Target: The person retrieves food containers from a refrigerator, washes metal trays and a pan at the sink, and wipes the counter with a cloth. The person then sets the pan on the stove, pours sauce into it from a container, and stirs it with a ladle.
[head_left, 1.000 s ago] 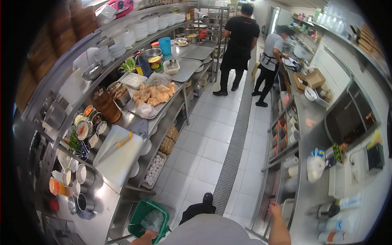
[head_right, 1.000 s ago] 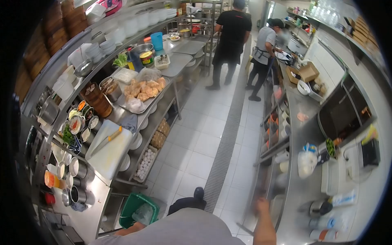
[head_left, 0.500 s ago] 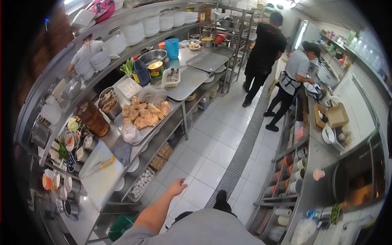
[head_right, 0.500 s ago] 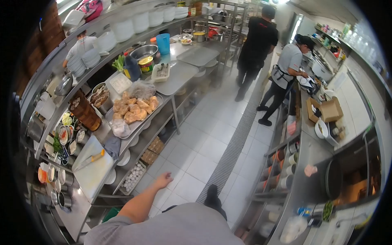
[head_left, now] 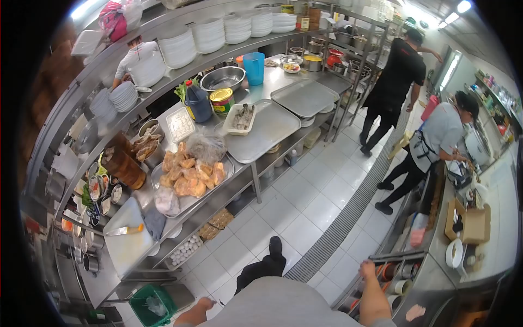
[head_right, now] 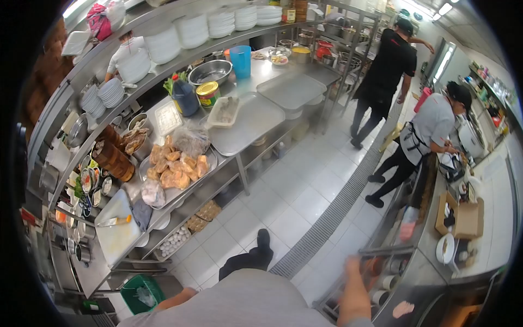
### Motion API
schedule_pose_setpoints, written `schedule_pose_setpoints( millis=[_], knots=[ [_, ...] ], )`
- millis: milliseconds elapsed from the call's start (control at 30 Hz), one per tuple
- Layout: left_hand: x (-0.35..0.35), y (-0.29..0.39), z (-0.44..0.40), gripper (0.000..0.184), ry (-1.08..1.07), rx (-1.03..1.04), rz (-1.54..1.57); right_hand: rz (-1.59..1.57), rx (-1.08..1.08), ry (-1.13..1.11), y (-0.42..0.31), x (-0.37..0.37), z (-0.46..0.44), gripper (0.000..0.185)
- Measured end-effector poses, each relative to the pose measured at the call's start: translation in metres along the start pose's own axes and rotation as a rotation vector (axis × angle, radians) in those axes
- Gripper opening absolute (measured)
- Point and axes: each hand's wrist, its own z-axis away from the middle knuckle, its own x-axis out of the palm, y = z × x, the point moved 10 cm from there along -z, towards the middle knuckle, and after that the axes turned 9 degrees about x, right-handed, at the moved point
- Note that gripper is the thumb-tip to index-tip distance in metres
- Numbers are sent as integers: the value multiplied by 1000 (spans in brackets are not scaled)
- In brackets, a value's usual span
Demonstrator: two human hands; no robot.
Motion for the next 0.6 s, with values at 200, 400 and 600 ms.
schedule_pose_setpoints(
  millis=[200,400,600],
  knots=[
    [-40,64,-49,52,38,104,27,-550,474,-202,-219,-26,-95,44],
    [-359,199,-92,39,661,180,552,-723,348,-370,-358,-8,-161,44],
    [-635,311,-75,39,927,478,1317,-793,286,-436,-473,-29,-268,41]
  ],
)
